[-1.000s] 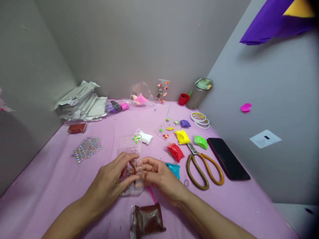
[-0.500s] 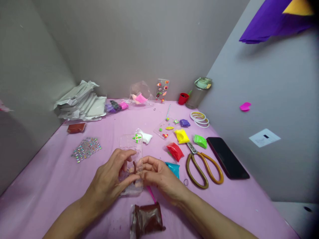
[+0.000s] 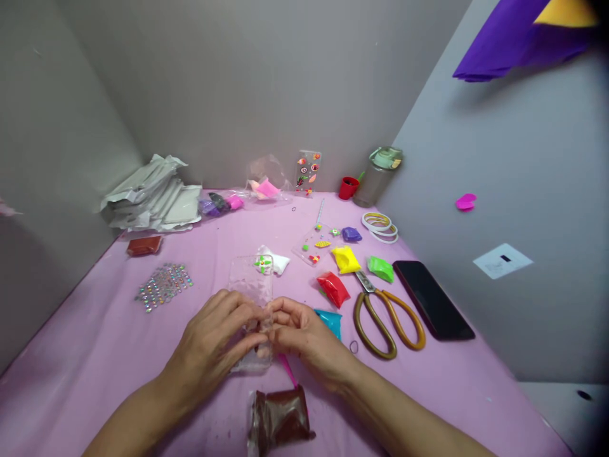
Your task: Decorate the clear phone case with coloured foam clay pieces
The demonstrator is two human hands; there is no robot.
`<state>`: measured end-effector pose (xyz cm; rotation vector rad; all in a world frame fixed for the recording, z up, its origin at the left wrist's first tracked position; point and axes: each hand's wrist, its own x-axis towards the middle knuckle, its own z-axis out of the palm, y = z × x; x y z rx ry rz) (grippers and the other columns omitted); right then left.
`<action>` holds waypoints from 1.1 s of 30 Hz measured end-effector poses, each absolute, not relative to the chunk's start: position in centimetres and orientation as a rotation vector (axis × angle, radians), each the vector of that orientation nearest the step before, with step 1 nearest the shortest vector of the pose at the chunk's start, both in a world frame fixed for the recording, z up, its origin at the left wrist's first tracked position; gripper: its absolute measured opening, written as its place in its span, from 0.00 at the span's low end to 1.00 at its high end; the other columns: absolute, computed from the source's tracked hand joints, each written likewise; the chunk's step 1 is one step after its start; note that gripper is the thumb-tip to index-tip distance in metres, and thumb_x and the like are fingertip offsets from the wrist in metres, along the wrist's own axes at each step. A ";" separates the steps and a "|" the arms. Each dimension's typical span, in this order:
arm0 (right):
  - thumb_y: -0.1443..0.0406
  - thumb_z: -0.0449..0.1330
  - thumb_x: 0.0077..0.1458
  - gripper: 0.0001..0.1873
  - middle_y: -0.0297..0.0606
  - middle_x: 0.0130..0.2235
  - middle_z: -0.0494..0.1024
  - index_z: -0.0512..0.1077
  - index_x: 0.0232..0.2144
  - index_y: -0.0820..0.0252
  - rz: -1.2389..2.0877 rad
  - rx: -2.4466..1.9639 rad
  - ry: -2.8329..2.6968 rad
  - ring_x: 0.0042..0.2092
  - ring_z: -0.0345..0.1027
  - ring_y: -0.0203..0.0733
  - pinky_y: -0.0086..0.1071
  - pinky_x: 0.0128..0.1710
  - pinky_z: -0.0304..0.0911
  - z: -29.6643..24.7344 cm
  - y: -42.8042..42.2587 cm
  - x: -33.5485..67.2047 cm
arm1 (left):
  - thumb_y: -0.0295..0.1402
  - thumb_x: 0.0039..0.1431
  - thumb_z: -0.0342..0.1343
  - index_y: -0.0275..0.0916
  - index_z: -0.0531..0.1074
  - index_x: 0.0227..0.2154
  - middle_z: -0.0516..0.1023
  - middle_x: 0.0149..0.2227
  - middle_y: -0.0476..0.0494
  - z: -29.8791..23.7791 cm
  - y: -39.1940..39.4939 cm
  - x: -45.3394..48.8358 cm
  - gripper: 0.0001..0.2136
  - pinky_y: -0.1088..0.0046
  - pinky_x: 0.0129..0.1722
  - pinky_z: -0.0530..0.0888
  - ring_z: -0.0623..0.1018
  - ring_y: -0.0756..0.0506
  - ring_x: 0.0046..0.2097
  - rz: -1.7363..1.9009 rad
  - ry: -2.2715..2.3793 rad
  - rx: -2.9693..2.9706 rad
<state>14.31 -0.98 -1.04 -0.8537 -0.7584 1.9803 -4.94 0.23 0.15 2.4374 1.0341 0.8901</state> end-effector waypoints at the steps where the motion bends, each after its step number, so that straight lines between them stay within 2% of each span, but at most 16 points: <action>1: 0.73 0.66 0.40 0.16 0.31 0.31 0.78 0.73 0.35 0.61 1.981 -0.852 -0.756 0.28 0.68 0.32 0.25 0.32 0.61 -1.0 -1.0 14.3 | 0.35 0.65 0.59 0.45 0.73 0.45 0.77 0.39 0.46 0.1 0.2 -5.0 0.07 0.68 0.40 0.69 0.73 0.42 0.41 0.895 1.036 2.431; 10: 0.72 0.68 0.41 0.14 0.34 0.33 0.80 0.74 0.35 0.60 1.982 -0.814 -0.743 0.33 0.71 0.34 0.26 0.36 0.62 -0.6 -1.0 14.4 | 0.36 0.64 0.60 0.45 0.71 0.48 0.76 0.43 0.45 -0.2 0.1 -5.3 0.11 0.68 0.43 0.68 0.72 0.42 0.45 0.883 1.017 2.409; 16: 0.74 0.67 0.40 0.15 0.34 0.31 0.79 0.74 0.34 0.61 2.000 -0.748 -0.714 0.33 0.72 0.35 0.26 0.36 0.61 -0.4 -1.0 14.4 | 0.36 0.64 0.60 0.45 0.70 0.49 0.74 0.44 0.44 -0.3 0.2 -5.2 0.12 0.67 0.44 0.68 0.71 0.41 0.46 0.916 1.017 2.425; 23: 0.63 0.73 0.47 0.17 0.37 0.33 0.81 0.71 0.35 0.62 2.005 -0.757 -0.714 0.32 0.74 0.35 0.28 0.34 0.65 -0.7 -0.9 14.4 | 0.36 0.64 0.61 0.45 0.71 0.48 0.73 0.43 0.45 0.0 0.1 -4.9 0.12 0.69 0.43 0.69 0.71 0.42 0.45 0.905 0.992 2.426; 27: 0.65 0.76 0.42 0.20 0.36 0.32 0.81 0.71 0.33 0.62 1.975 -0.780 -0.713 0.33 0.75 0.35 0.27 0.36 0.67 -1.4 -0.9 14.3 | 0.36 0.64 0.60 0.44 0.72 0.48 0.75 0.42 0.45 -0.1 0.1 -4.7 0.11 0.69 0.42 0.70 0.73 0.43 0.44 0.921 0.978 2.440; 33: 0.66 0.75 0.42 0.18 0.34 0.30 0.81 0.71 0.33 0.61 1.940 -0.785 -0.696 0.32 0.76 0.35 0.27 0.35 0.67 -1.7 -0.8 14.1 | 0.35 0.62 0.62 0.45 0.72 0.50 0.77 0.43 0.45 -0.2 0.0 -4.7 0.14 0.70 0.44 0.71 0.74 0.43 0.45 0.953 0.957 2.436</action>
